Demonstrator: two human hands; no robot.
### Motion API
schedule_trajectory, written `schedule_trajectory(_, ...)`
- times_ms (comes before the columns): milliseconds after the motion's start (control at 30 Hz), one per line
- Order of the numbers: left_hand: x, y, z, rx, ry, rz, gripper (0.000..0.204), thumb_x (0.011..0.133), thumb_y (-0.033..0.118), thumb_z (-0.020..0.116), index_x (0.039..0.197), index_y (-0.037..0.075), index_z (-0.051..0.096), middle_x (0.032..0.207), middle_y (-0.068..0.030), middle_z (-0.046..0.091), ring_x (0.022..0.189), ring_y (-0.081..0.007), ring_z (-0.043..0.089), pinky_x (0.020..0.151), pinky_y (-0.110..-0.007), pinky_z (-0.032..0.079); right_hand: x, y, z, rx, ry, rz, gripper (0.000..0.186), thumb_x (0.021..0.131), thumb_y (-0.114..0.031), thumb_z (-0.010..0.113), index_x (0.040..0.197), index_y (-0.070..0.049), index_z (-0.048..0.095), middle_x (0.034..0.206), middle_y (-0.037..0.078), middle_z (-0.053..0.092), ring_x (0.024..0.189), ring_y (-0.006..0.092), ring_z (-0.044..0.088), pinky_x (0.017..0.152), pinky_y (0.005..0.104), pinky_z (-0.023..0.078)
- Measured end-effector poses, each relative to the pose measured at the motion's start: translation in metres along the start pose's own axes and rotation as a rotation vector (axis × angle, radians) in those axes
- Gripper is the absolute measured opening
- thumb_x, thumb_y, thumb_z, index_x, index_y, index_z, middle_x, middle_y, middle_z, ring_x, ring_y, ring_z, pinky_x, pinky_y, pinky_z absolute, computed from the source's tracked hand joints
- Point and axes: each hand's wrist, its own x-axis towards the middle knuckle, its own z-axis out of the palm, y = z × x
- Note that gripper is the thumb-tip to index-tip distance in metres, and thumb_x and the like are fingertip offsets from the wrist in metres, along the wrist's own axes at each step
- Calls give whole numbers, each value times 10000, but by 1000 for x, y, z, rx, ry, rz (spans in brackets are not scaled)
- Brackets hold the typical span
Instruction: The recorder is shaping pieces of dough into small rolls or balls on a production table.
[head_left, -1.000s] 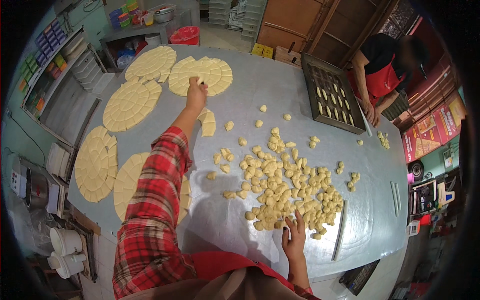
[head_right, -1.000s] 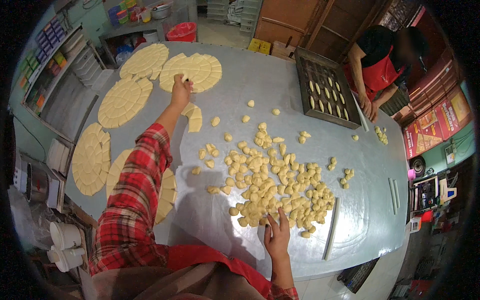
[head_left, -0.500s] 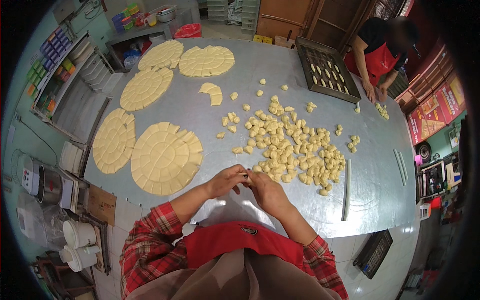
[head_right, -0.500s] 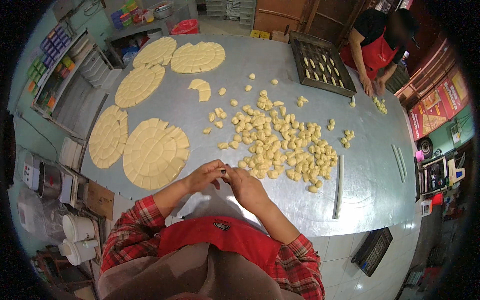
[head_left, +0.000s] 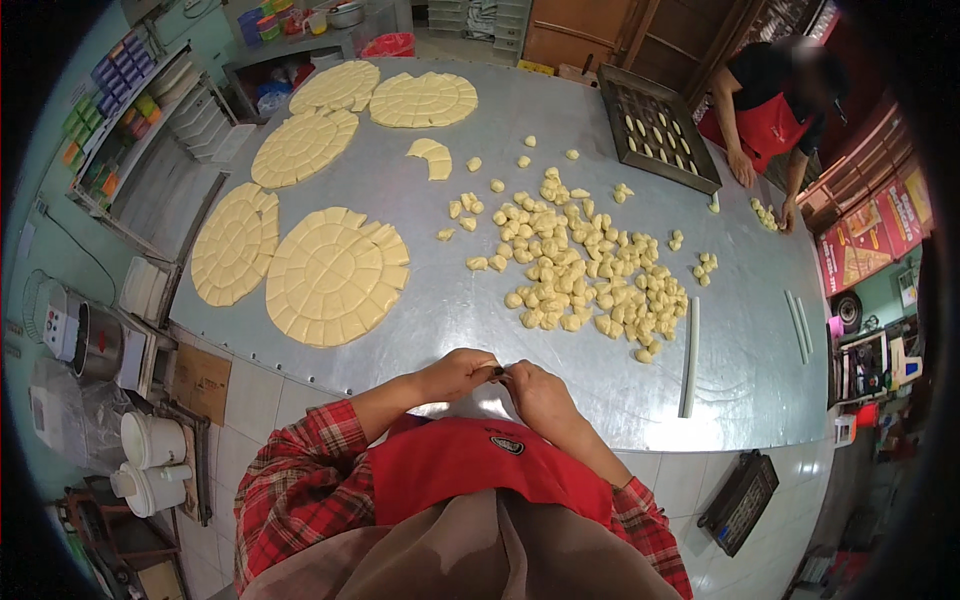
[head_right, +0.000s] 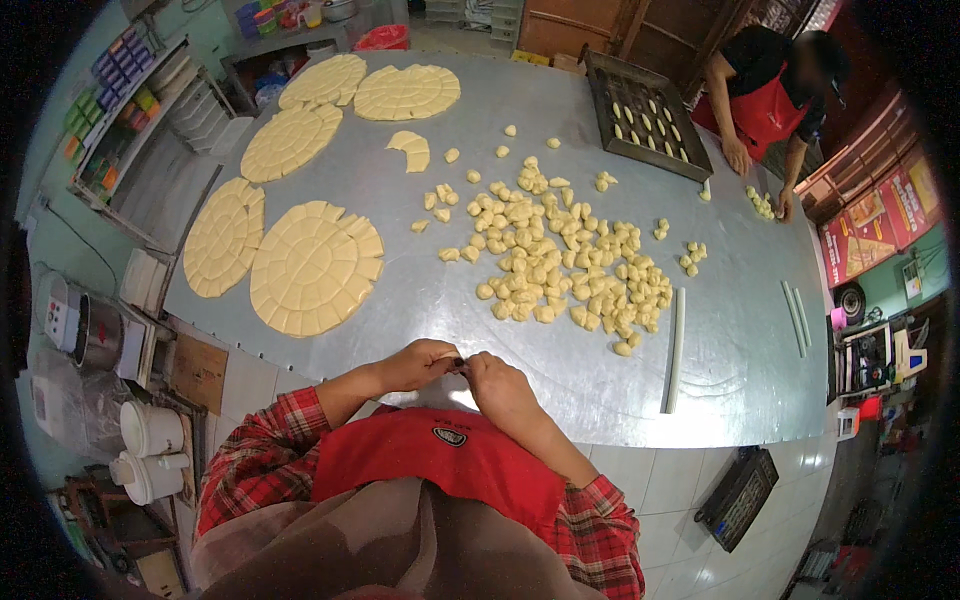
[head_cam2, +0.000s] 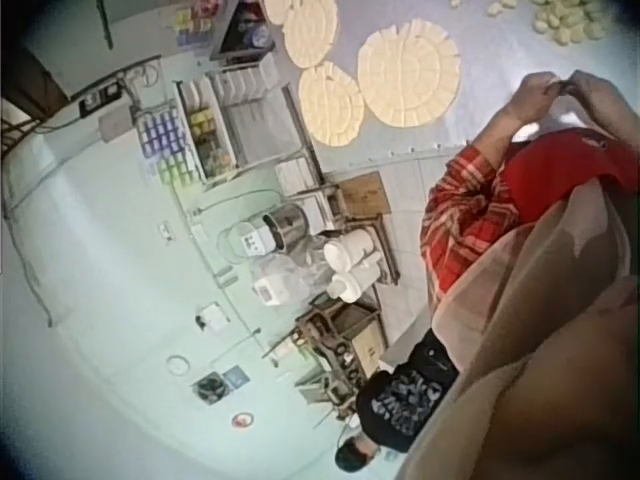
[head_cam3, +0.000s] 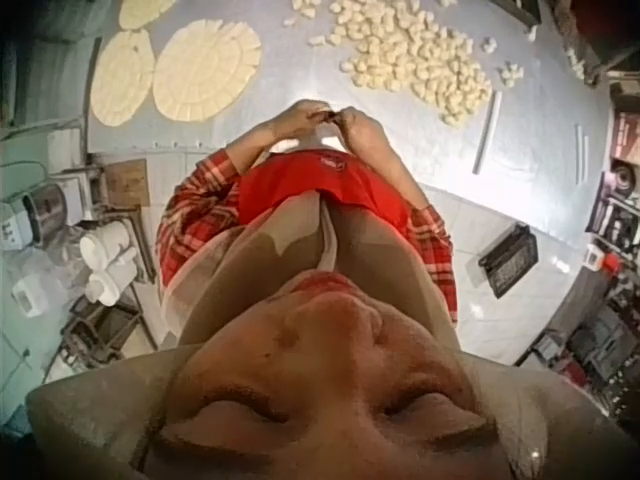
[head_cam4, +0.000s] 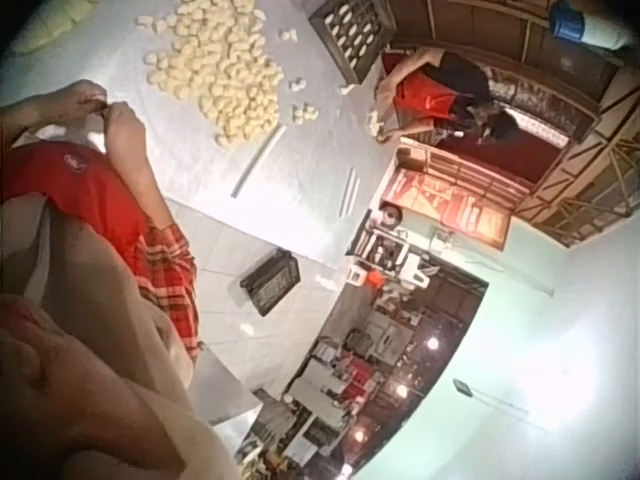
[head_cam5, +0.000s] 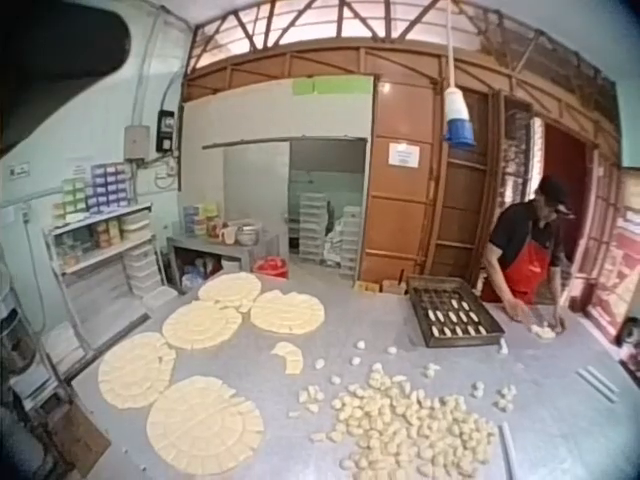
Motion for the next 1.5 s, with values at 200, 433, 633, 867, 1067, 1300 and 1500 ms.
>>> schedule_trajectory(200, -12, -12, -3, 260, 70, -31, 145, 863, 99, 496, 908, 6, 599, 848, -153, 616, 774, -248, 587, 724, -330, 459, -38, 28, -3, 146, -151, 65, 104, 800, -103, 544, 842, -10, 529, 749, 169, 577, 743, 350, 578, 604, 440, 472)
schedule_trajectory(433, -48, -72, -5, 911, 388, -223, 484, 814, 146, 518, 1241, -56, 410, 1335, -226, 369, 1253, -373, 332, 1024, -470, 271, -123, 103, 23, -207, 25, 320, 384, 759, -102, 559, 1117, 23, 496, 1286, 248, 408, 1202, 386, 386, 962, 441, 369)
schedule_trajectory(633, 61, -87, -40, 869, 521, 125, 497, 798, 215, 584, 1232, 8, 457, 1342, -173, 384, 1240, -341, 351, 1027, -451, 264, -47, 130, 25, -232, 199, 192, 431, 760, -42, 522, 1188, -10, 492, 1309, 190, 416, 1248, 357, 350, 1032, 483, 271)
schedule_trajectory(867, -32, -95, -50, 760, 538, -103, 227, 730, 80, 629, 940, 52, 548, 913, -142, 511, 915, -291, 534, 776, -401, 443, -136, 123, 40, -206, 293, 265, 299, 731, 48, 530, 1012, -36, 588, 1009, 176, 554, 920, 357, 533, 808, 449, 414)
schedule_trajectory(1067, 68, -45, 19, -764, 289, -285, 160, 871, 113, 578, 1016, 69, 525, 853, -16, 552, 813, -147, 571, 726, -304, 499, 16, 48, 11, 157, 404, 130, 415, 735, -43, 593, 1133, -47, 475, 980, 185, 564, 869, 402, 557, 723, 430, 459)
schedule_trajectory(1300, 158, -38, -171, 213, 448, 9, 205, 826, 54, 541, 1030, 57, 567, 924, -73, 595, 843, -130, 550, 739, -284, 453, 27, 173, -113, -418, 563, 452, 631, 754, -134, 602, 1329, -39, 360, 1394, 235, 283, 1277, 405, 272, 1049, 493, 203)
schedule_trajectory(1500, 219, -150, -351, 1221, 760, -117, 400, 780, 37, 498, 1169, 108, 558, 1379, -143, 352, 1147, -296, 474, 949, -385, 412, 8, 171, -104, -314, 621, 423, 597, 765, -110, 590, 1324, -60, 387, 1432, 235, 219, 1295, 410, 264, 1053, 477, 210)
